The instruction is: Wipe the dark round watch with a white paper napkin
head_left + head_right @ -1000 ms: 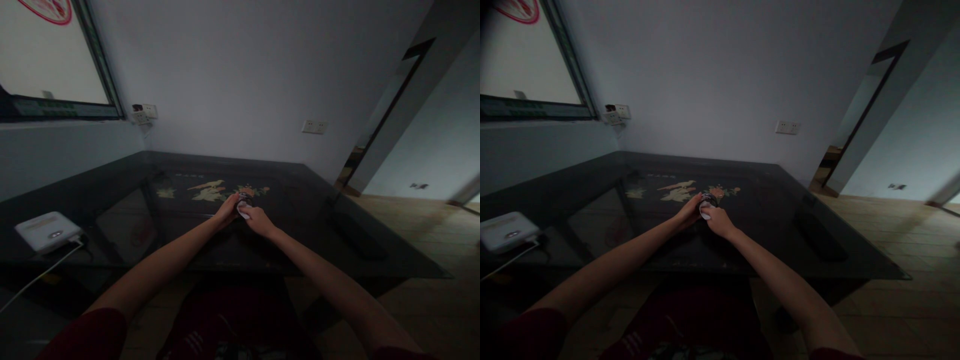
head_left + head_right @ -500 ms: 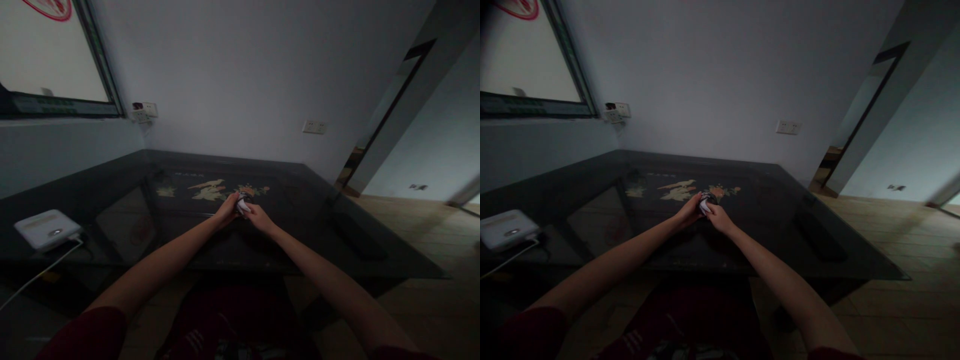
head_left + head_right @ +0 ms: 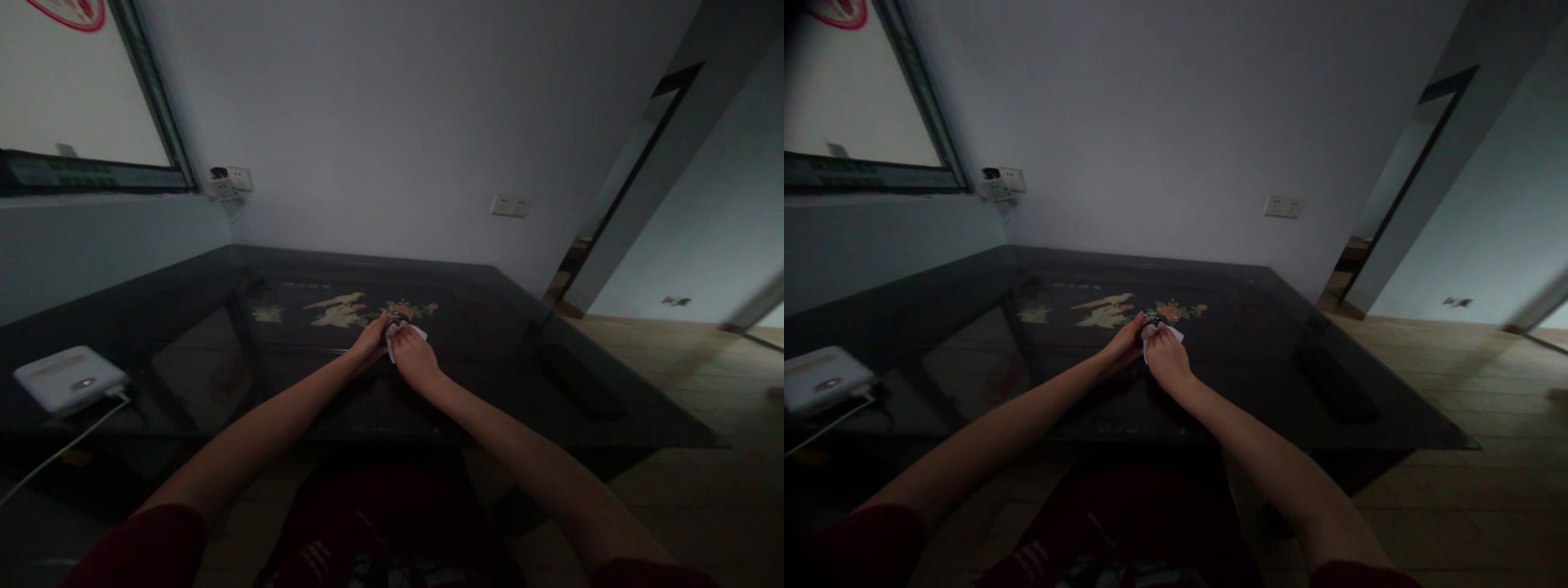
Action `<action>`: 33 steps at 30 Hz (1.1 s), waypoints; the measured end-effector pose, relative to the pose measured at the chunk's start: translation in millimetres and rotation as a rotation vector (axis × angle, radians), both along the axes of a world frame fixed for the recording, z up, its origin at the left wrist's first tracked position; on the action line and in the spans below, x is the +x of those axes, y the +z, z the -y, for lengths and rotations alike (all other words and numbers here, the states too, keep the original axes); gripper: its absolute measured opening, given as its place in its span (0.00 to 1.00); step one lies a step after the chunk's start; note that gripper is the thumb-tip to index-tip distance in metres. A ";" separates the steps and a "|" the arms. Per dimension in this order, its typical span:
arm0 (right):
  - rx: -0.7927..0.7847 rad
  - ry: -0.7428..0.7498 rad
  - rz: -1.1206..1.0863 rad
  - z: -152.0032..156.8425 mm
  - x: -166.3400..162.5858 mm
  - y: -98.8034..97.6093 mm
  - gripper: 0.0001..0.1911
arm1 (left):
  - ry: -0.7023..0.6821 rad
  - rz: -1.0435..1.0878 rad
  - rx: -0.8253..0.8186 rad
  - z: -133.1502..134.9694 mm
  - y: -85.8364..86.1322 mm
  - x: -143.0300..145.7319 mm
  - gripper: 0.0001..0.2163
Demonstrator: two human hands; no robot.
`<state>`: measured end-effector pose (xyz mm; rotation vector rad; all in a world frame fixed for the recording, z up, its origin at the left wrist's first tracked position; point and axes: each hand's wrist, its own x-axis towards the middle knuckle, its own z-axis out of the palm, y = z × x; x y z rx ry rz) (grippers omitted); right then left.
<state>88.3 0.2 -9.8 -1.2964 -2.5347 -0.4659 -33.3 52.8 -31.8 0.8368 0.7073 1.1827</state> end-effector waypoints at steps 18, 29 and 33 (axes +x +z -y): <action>-0.436 0.130 -0.565 -11.5 15.7 1.5 0.13 | 0.009 -0.043 0.032 3.4 -0.5 -2.7 0.17; -0.851 0.304 -1.297 -27.3 11.4 -12.5 0.08 | 0.045 -0.076 -0.039 8.0 8.0 -0.7 0.14; -0.632 0.280 -0.779 -20.7 18.5 -0.9 0.09 | 0.046 -0.078 -0.025 5.2 3.8 -1.4 0.14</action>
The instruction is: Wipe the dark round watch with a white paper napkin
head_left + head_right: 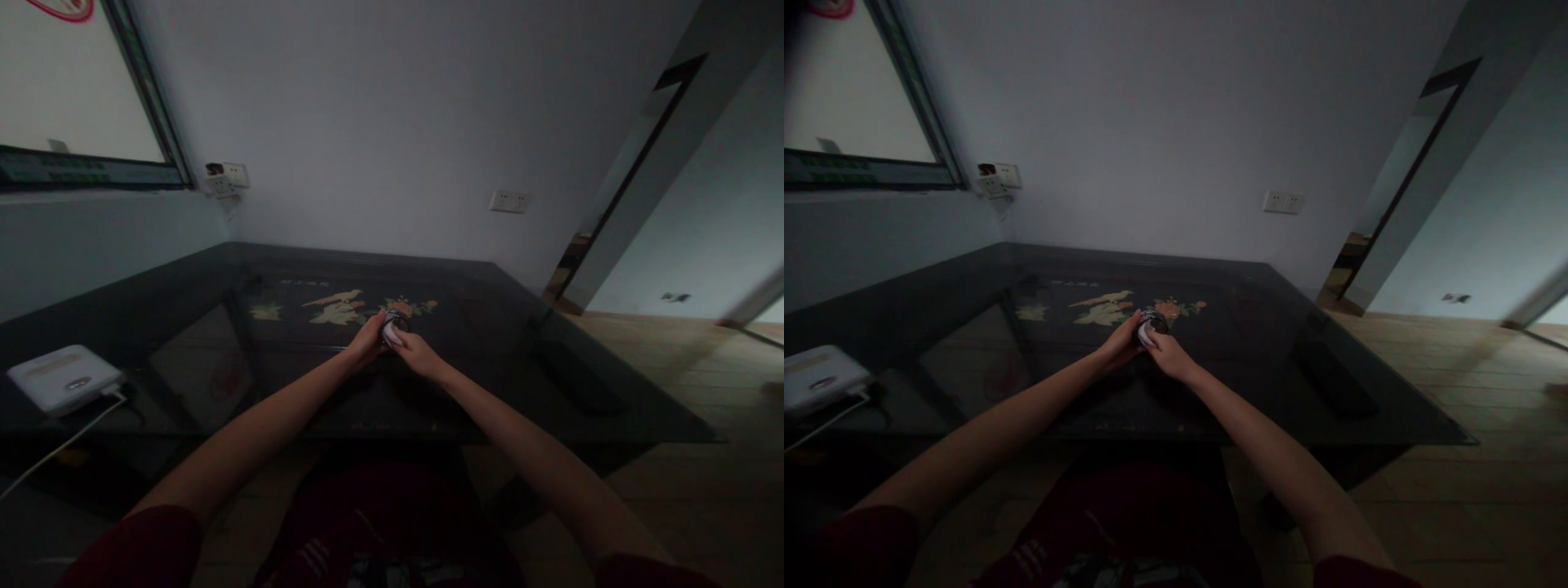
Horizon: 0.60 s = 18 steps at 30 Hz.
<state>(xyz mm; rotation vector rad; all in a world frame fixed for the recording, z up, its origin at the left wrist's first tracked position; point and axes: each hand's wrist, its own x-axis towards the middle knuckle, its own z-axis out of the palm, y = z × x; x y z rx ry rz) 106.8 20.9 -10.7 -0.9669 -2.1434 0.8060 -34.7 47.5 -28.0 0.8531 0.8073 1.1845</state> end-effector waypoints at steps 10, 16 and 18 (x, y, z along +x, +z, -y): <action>0.455 -0.147 0.873 29.0 -11.6 25.0 0.18 | -0.078 0.028 0.181 -4.8 -9.3 1.9 0.19; 0.653 -0.260 0.973 28.3 -23.3 6.6 0.20 | -0.052 0.065 0.138 -6.5 -5.4 5.8 0.16; 0.661 -0.273 0.964 27.5 -22.8 4.6 0.20 | -0.041 0.066 0.129 -7.3 -5.2 6.3 0.16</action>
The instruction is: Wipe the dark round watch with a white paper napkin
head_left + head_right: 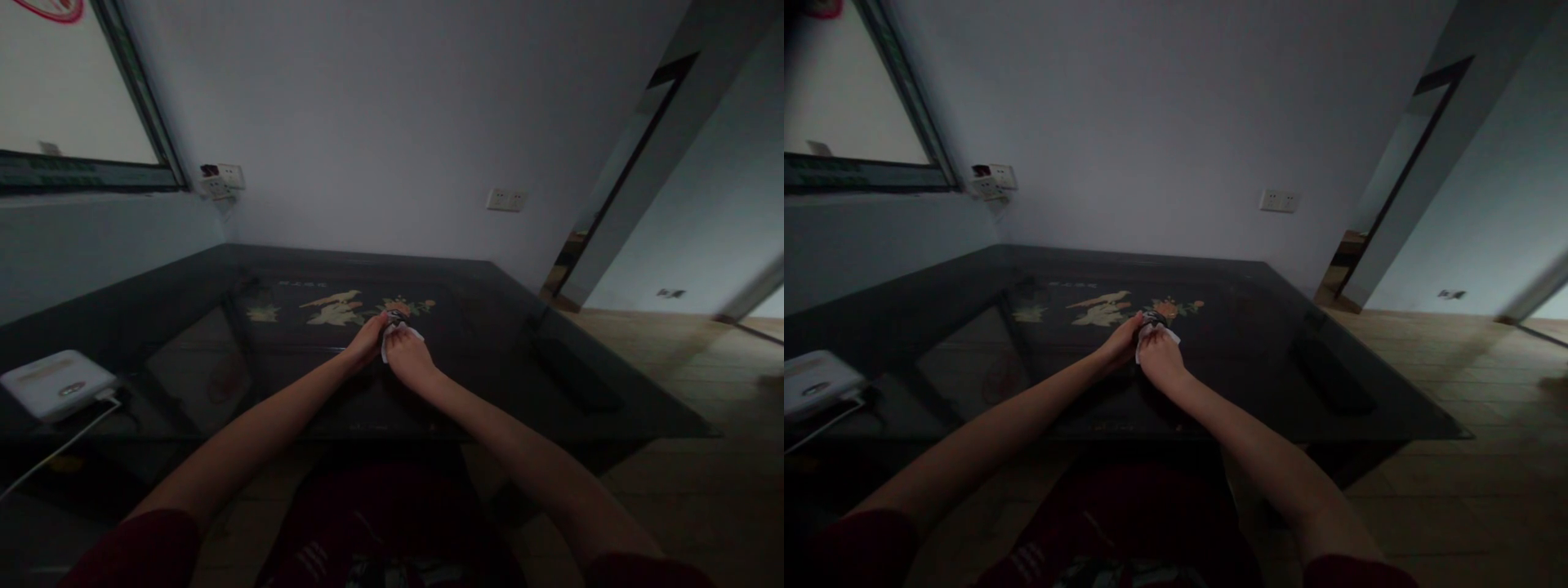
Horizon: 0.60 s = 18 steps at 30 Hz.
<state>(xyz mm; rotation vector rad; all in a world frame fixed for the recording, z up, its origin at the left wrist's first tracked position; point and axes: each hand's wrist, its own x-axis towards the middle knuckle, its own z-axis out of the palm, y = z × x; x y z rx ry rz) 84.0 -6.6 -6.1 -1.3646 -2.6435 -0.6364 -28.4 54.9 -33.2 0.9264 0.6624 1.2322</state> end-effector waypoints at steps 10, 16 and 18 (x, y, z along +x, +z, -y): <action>-0.322 0.044 -0.493 -4.1 14.3 6.3 0.16 | -0.012 -0.035 -0.033 7.5 2.9 -5.7 0.16; -0.719 0.241 -1.269 -34.0 14.9 -15.8 0.09 | 0.069 -0.062 -0.142 9.7 7.8 -5.6 0.13; -0.811 0.272 -1.497 -39.4 12.5 -21.2 0.10 | 0.076 -0.042 -0.153 8.6 7.9 -4.5 0.13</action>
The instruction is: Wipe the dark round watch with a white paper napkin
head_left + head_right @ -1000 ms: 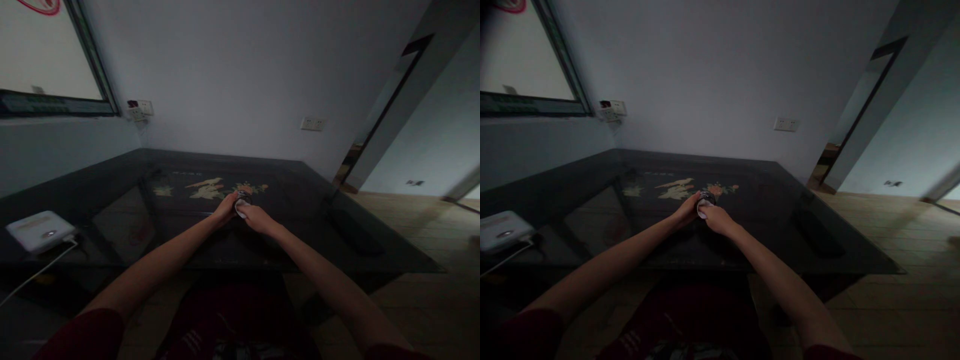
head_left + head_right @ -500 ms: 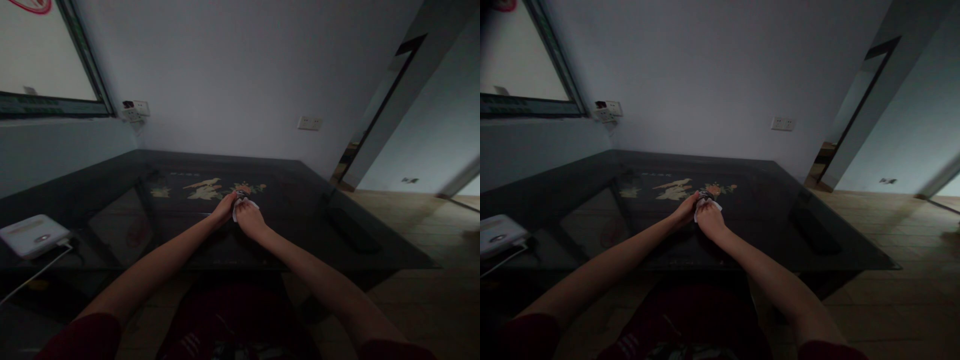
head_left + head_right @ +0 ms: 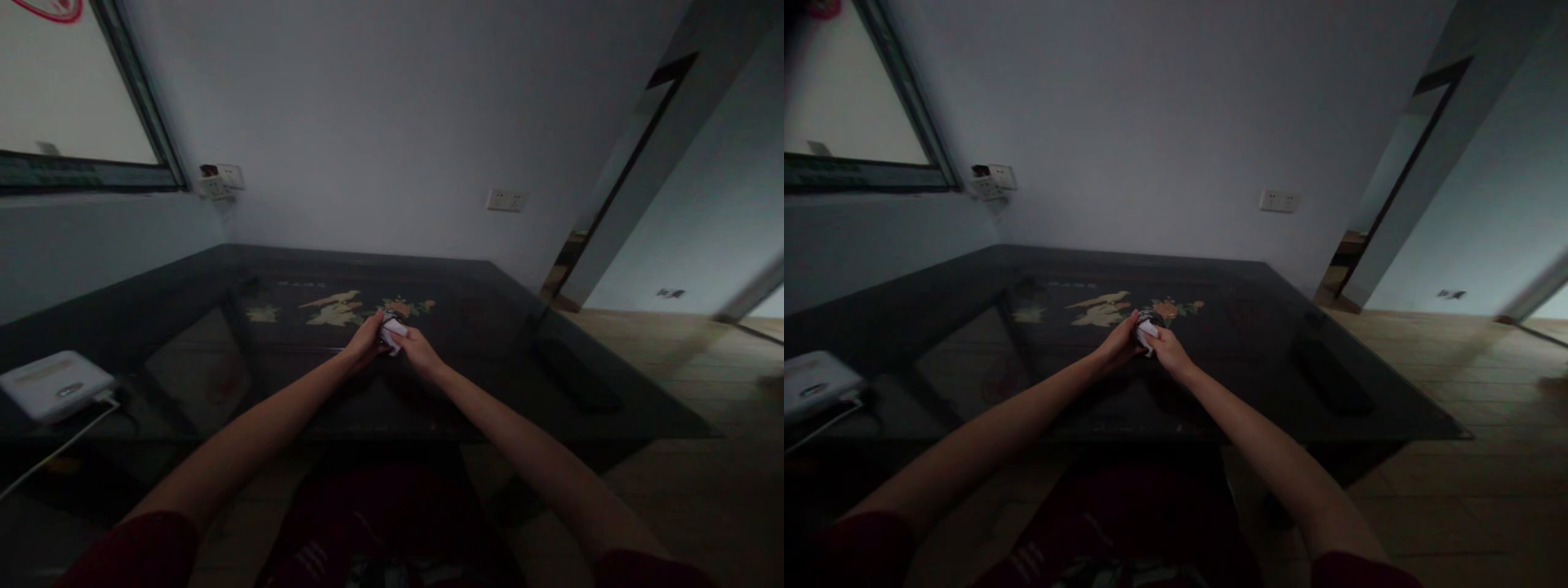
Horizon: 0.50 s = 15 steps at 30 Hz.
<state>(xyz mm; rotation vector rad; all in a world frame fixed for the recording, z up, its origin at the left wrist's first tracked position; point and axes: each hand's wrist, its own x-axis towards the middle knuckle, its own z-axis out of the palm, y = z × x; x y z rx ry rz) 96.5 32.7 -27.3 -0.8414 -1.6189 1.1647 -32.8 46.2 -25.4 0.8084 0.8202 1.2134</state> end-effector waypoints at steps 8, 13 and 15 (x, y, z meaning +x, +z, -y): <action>0.224 -0.030 0.406 11.2 5.5 10.6 0.10 | -0.012 -0.025 0.034 -4.6 -7.0 -1.1 0.14; 0.537 -0.089 1.008 30.9 6.0 25.2 0.15 | -0.045 -0.041 0.087 -5.5 -10.3 -1.5 0.16; 0.649 -0.107 1.138 35.2 3.7 26.9 0.17 | -0.085 -0.025 0.131 -6.9 -12.6 -1.3 0.18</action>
